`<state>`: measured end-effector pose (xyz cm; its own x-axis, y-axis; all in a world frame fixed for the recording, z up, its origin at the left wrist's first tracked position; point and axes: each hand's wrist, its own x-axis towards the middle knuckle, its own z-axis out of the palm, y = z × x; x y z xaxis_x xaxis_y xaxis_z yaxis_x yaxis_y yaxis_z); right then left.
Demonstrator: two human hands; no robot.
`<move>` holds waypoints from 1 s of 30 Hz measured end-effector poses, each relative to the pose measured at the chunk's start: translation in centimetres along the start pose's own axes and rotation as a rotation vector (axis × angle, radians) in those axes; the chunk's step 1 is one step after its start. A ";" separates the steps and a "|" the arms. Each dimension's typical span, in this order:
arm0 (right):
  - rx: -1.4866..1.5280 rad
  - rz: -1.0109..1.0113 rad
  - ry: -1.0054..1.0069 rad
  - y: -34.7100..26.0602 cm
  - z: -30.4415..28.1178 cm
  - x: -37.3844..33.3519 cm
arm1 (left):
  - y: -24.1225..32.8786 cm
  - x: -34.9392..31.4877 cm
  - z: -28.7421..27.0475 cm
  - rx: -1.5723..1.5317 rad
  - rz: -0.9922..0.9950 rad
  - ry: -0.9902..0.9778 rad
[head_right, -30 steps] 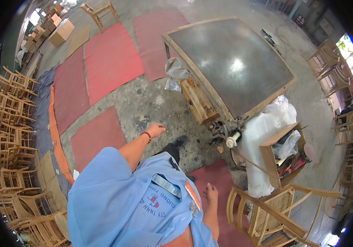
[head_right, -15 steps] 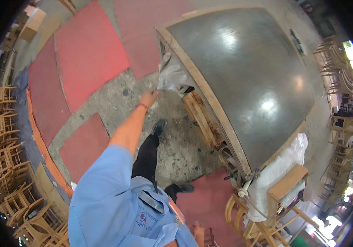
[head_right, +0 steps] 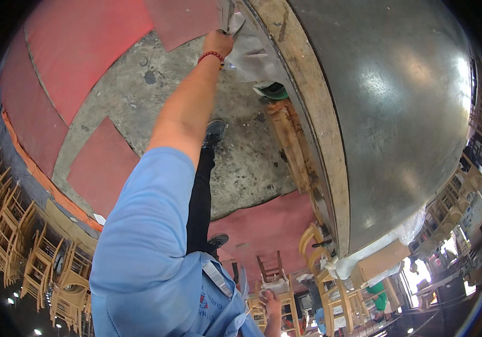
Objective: The person picks up a wooden chair, uses a power sander to smooth the legs, applies a white substance to the leg tips, and wipes the chair with a cloth. The process is repeated for multiple chairs in a workshop setting.
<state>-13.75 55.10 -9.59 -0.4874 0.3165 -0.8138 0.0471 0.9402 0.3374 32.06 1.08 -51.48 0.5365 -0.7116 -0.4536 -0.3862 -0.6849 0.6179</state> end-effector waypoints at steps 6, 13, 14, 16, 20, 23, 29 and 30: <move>-0.102 -0.200 -0.068 -3.8 4.2 -1.8 | 0.8 -8.8 -3.7 -0.109 0.324 0.034; 0.109 -0.649 -0.061 -11.3 9.4 -2.7 | 6.3 -30.9 -16.0 -0.505 0.851 -0.607; 0.278 -0.691 -0.070 -12.8 10.6 -2.5 | 7.1 -34.1 -17.8 -0.499 0.896 -0.826; 0.595 -0.699 -0.360 -16.6 12.2 -2.5 | 8.6 -39.3 -20.0 -0.606 1.055 -1.151; 0.817 -0.817 -0.880 -18.8 16.4 -5.1 | 10.1 -46.3 -19.6 -0.564 1.204 -1.219; 0.927 -0.960 -1.029 -14.1 18.3 -8.0 | 9.2 -53.2 -18.7 -0.292 1.342 -1.199; 1.291 -1.233 -1.196 -2.4 13.8 -11.0 | 7.6 -62.7 -19.2 -0.227 1.777 -0.966; 1.361 -1.276 -1.225 -0.6 12.7 -11.1 | 7.4 -64.2 -19.1 -0.214 1.840 -0.865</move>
<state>2.72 52.63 -6.73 -0.1526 -0.9528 -0.2623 0.8987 -0.0233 -0.4380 9.09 44.66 -5.47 -0.7499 -0.3167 0.5808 0.1666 0.7593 0.6291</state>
